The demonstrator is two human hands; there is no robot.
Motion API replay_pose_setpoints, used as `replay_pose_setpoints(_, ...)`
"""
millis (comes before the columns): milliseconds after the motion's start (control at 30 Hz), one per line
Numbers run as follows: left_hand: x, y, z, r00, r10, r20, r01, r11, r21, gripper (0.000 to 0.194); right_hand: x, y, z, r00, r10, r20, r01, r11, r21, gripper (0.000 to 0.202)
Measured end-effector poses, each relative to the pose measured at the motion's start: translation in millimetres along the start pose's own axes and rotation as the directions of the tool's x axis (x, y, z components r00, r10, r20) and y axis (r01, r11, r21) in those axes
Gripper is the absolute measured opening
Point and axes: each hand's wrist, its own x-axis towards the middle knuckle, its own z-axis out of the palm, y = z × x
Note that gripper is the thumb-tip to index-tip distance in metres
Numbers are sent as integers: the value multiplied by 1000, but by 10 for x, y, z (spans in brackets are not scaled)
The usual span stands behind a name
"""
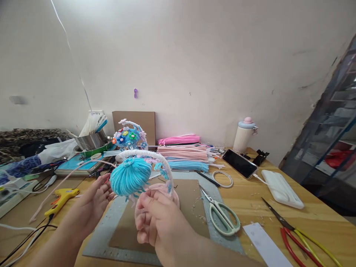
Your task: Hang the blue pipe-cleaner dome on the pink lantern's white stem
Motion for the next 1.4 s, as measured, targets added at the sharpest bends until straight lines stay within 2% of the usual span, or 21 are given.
replay_pose_setpoints(167, 57, 78, 18, 982, -97, 161, 103, 994, -32, 36, 110, -39, 106, 983, -9, -185, 40, 986, 160, 28)
replay_pose_setpoints(233, 56, 85, 31, 973, -105, 204, 114, 993, -35, 36, 181, -22, 126, 977, 21, -213, 24, 978, 207, 29)
replay_pose_setpoints(433, -1, 112, 92, 962, -80, 263, 92, 995, -32, 37, 305, 50, 104, 981, 20, -192, 44, 944, 326, 22)
replay_pose_setpoints(533, 2, 128, 107, 954, -68, 291, 85, 995, -46, 35, 324, 56, 80, 992, 28, -123, 20, 928, 372, 17)
replay_pose_setpoints(600, -5, 106, 93, 975, -44, 216, 59, 996, -64, 33, 334, 63, 66, 997, 33, -72, -2, 918, 396, 17)
replay_pose_setpoints(667, -59, 33, 65, 996, 90, -10, -91, 989, -114, 30, 345, 81, 56, 998, 40, -44, -19, 913, 408, 20)
replay_pose_setpoints(700, -112, -25, 51, 973, 182, -140, -201, 971, -133, 29, 350, 93, 54, 998, 44, -41, -24, 913, 407, 22)
replay_pose_setpoints(733, -182, -94, 41, 931, 270, -247, -311, 939, -145, 30, 356, 106, 52, 998, 45, -46, -24, 918, 396, 24)
replay_pose_setpoints(767, -266, -168, 37, 902, 321, -289, -377, 911, -164, 29, 362, 119, 52, 997, 50, -55, -26, 925, 378, 25)
replay_pose_setpoints(800, -357, -242, 42, 920, 302, -251, -349, 921, -171, 30, 368, 131, 54, 996, 55, -68, -27, 933, 358, 27)
replay_pose_setpoints(833, -447, -308, 57, 952, 233, -199, -270, 945, -184, 36, 374, 142, 58, 995, 58, -82, -27, 941, 337, 29)
replay_pose_setpoints(900, -593, -393, 116, 990, 35, -137, -61, 979, -194, 42, 387, 163, 68, 991, 80, -108, -46, 955, 294, 29)
replay_pose_setpoints(967, -660, -405, 197, 993, -97, -61, 80, 969, -236, 50, 404, 185, 82, 986, 111, -125, -77, 965, 249, 27)
replay_pose_setpoints(1000, -663, -391, 238, 992, -127, -24, 117, 959, -259, 52, 413, 199, 88, 985, 114, -127, -84, 971, 222, 26)
replay_pose_setpoints(1100, -588, -334, 332, 987, -142, 75, 158, 937, -312, 46, 436, 240, 100, 994, 88, -72, -77, 987, 142, 28)
replay_pose_setpoints(1233, -462, -321, 366, 972, -155, 178, 206, 925, -319, 35, 444, 252, 94, 998, 53, -19, -50, 992, 114, 40)
replay_pose_setpoints(1400, -439, -304, 365, 970, -127, 205, 198, 905, -376, 28, 442, 216, 71, 996, 82, 39, -87, 985, 148, 44)
